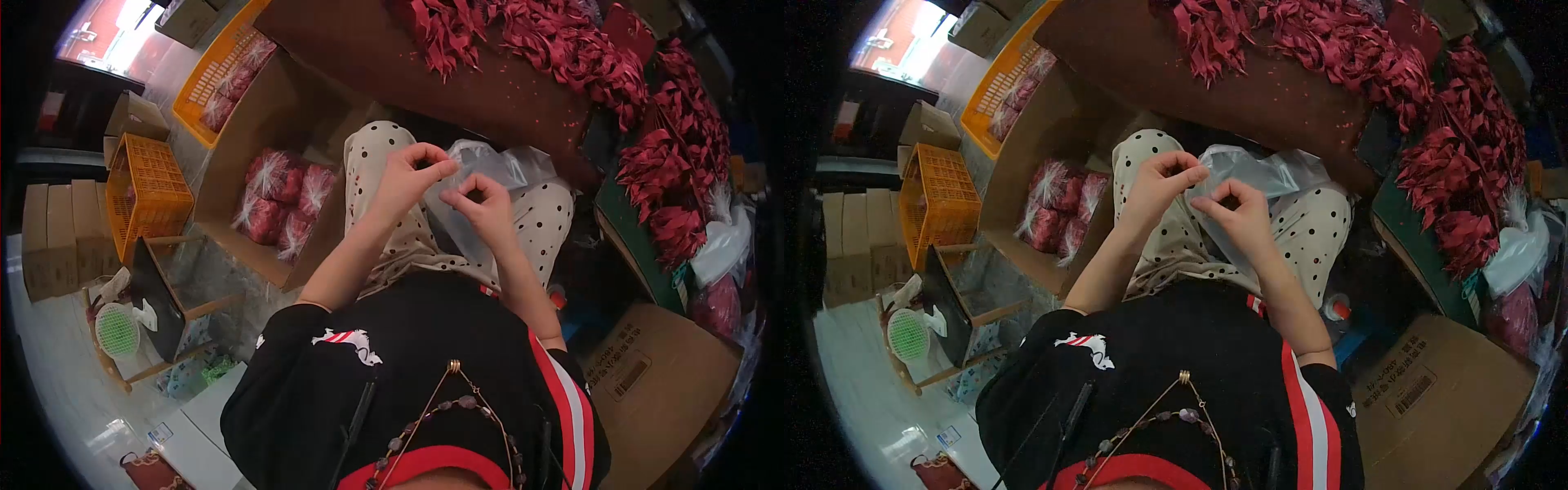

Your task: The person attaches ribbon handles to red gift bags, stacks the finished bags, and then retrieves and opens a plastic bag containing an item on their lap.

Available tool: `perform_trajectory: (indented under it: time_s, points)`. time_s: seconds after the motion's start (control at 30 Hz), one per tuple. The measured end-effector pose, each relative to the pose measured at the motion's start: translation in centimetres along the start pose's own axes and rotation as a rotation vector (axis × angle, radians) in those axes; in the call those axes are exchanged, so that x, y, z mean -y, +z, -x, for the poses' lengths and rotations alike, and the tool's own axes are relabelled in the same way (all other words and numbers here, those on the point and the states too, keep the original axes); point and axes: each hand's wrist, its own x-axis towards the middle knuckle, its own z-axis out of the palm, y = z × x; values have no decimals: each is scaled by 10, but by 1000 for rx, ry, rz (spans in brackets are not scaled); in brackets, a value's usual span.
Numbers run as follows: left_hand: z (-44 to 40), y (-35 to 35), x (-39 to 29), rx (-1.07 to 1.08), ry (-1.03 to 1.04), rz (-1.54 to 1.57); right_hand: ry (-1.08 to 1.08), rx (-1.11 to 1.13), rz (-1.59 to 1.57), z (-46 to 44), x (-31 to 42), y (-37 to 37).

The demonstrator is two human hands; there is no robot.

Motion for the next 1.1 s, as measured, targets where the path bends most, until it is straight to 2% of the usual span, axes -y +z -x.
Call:
perform_trajectory:
  time_s: [0.1, 0.23, 0.3, 0.37, 0.43, 0.47, 0.53, 0.57, 0.6, 0.63, 0.7, 0.73, 0.77, 0.83, 0.87, 0.93, 0.97, 1.0, 1.03, 1.07, 1.1]
  points:
    - [1, 1, 1, 1, -7, 43, 63, 7, -67, 1, 3, 0]
    - [4, 2, 4, 28, -37, 9, 8, -39, -13, -2, -13, 1]
    - [6, -3, 14, 186, -106, 21, -39, -44, 6, -2, -20, 4]
    - [4, -6, 24, 84, -107, 166, 29, 7, -96, -5, -24, -1]
    - [0, -11, 30, -97, -166, 320, 81, -89, -7, -6, -24, -13]
    - [-1, -18, 31, -117, -162, 454, 41, -135, -143, -8, -27, -15]
    - [-1, -36, 31, -154, -144, 698, 39, -209, -63, -8, -37, -47]
    - [0, -47, 29, -197, -167, 718, 38, -223, 16, -8, -45, -65]
    - [0, -60, 28, -242, -191, 737, 83, -313, -191, -7, -42, -71]
    - [-7, -84, 53, -124, -88, 845, 127, -400, -399, -5, -36, -76]
    - [-7, -107, 45, -98, -95, 813, 245, -353, -883, -1, -38, -107]
    - [-8, -123, 46, 66, -47, 759, 310, -330, -1124, -2, -49, -129]
    - [-7, -120, 44, 70, -48, 759, 234, -232, -1188, -1, -73, -152]
    - [1, -100, 28, -43, -89, 422, 192, -179, -1177, 1, -58, -156]
    - [7, -84, 17, 21, -92, 210, 156, -127, -1166, 4, -46, -155]
    - [15, -56, 17, 31, 248, -618, 153, -214, -1122, 6, -20, -136]
    - [24, -33, 7, 5, 162, -747, 103, -130, -1141, 8, -7, -125]
    - [22, -27, 9, 2, 162, -745, 54, -42, -1159, 9, -1, -120]
    - [19, -24, 11, 75, -60, -761, 98, 267, -1146, 11, -4, -126]
    - [14, -25, 14, 149, -282, -770, 87, 292, -1070, 11, -11, -124]
    - [10, -29, 31, 114, -120, -546, 76, 313, -995, 13, -14, -118]
